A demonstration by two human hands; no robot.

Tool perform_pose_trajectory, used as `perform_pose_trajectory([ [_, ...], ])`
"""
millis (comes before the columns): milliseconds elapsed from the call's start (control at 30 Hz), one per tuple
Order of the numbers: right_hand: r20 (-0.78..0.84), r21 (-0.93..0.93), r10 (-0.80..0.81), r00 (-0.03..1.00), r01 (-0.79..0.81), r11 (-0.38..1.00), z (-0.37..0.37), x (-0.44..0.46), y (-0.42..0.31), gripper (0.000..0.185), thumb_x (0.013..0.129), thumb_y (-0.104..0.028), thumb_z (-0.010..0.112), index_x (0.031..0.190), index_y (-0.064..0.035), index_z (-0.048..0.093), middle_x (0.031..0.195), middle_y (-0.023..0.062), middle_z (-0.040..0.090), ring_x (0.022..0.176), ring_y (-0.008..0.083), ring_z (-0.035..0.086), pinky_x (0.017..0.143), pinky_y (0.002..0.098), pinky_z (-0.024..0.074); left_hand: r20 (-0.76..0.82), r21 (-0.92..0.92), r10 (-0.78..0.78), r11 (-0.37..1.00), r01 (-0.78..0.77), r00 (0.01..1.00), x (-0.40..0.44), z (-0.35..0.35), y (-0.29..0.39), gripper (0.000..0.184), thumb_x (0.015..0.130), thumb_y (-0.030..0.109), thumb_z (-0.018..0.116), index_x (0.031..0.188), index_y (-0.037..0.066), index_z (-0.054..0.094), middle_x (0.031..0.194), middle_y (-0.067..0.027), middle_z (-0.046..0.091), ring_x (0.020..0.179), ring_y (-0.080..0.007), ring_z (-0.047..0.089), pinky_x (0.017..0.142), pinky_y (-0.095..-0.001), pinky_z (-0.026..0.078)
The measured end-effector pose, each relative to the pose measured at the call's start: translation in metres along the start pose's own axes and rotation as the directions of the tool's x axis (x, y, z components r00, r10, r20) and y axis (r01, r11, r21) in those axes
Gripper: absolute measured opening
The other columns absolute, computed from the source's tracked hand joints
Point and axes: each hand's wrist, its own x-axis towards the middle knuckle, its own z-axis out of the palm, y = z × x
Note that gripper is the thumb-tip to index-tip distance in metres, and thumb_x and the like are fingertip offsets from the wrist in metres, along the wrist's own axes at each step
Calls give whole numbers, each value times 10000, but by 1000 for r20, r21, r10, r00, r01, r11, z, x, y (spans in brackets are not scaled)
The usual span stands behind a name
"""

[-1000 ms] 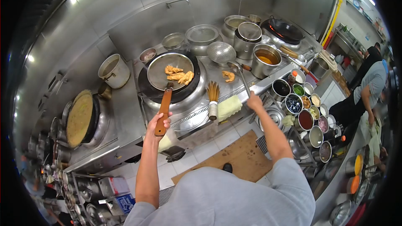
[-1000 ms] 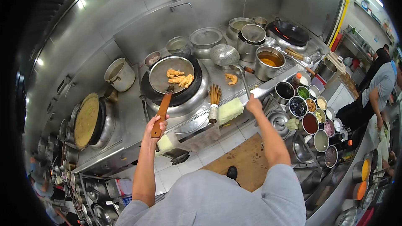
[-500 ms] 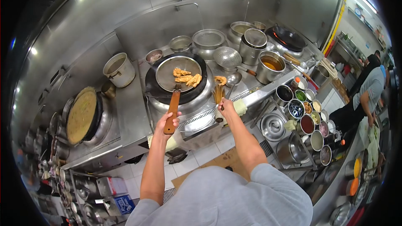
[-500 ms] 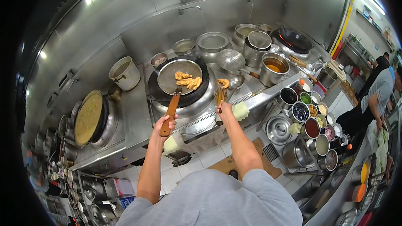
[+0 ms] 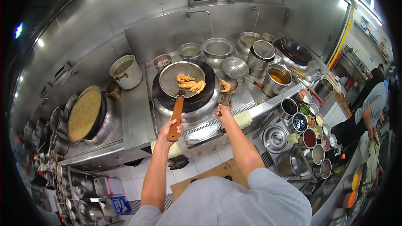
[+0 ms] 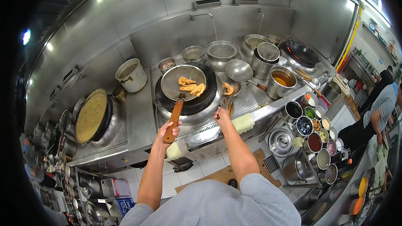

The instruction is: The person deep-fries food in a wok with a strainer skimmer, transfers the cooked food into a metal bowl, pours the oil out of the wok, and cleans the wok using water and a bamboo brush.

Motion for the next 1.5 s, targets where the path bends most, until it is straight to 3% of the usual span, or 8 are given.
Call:
perform_pose_trajectory([
  [133, 125, 212, 39, 991, -66, 975, -27, -16, -12, 184, 958, -140, 441, 783, -84, 424, 616, 2, 419, 454, 98, 392, 385, 249, 332, -39, 25, -6, 1000, 7, 999, 2, 0, 2, 376, 889, 75, 475, 1244, 16, 365, 1020, -200, 530, 636, -146, 480, 505, -245, 483],
  [700, 392, 190, -67, 917, -10, 982, -20, -125, -187, 126, 931, -107, 476, 842, -81, 392, 689, 17, 471, 480, 68, 422, 384, 230, 332, 107, 109, -117, 988, 105, 987, 87, 83, -50, 409, 872, 62, 487, 1256, 41, 348, 981, -199, 543, 647, -164, 512, 526, -276, 490],
  [767, 350, 54, -177, 920, 169, 984, -12, -138, -197, 106, 929, -102, 478, 862, -91, 395, 693, 16, 473, 485, 66, 425, 387, 226, 334, 116, 113, -152, 984, 139, 982, 102, 94, -73, 393, 868, 60, 486, 1235, 23, 353, 964, -199, 545, 642, -165, 516, 528, -277, 494],
  [967, 310, -157, -126, 942, 182, 971, -38, -126, -221, 143, 902, -67, 516, 888, -97, 377, 649, 30, 470, 453, 71, 423, 342, 227, 306, 119, 6, -348, 937, 350, 930, 143, 105, -133, 341, 875, 82, 474, 1178, -41, 377, 953, -190, 548, 637, -160, 521, 532, -267, 503],
  [1067, 213, -721, -294, 932, 353, 596, -68, -113, -211, 130, 863, -91, 540, 947, -70, 443, 574, 1, 420, 419, 69, 394, 336, 228, 321, 124, -13, -335, 941, 339, 934, 148, 108, -156, 296, 880, 82, 473, 1125, -65, 392, 969, -185, 533, 648, -178, 522, 544, -290, 499],
  [1167, 439, -884, -626, 644, 186, -429, -117, -101, -192, 608, 818, -138, 582, 1353, -51, 307, 931, 262, 625, 811, 405, 623, 718, 482, 494, 106, -6, -330, 943, 332, 938, 150, 106, -172, 306, 879, 78, 476, 1138, -56, 384, 968, -189, 532, 648, -179, 518, 543, -288, 498],
  [1300, 321, -943, -555, 768, 202, -265, -139, -124, -206, 661, 825, -146, 570, 1401, -60, 256, 1103, 318, 564, 1026, 475, 534, 902, 508, 400, 94, 47, -314, 949, 311, 945, 141, 102, -180, 325, 884, 85, 473, 1175, -18, 373, 963, -179, 531, 650, -175, 515, 537, -274, 494],
  [1500, 398, -909, -605, 690, 386, -158, -143, -141, -212, 649, 838, -151, 576, 1398, -50, 263, 1155, 269, 566, 1046, 432, 550, 910, 470, 418, 145, 94, -313, 949, 302, 939, 130, 102, -181, 454, 869, 92, 505, 1278, 35, 318, 1018, -162, 520, 679, -129, 500, 532, -233, 491],
])
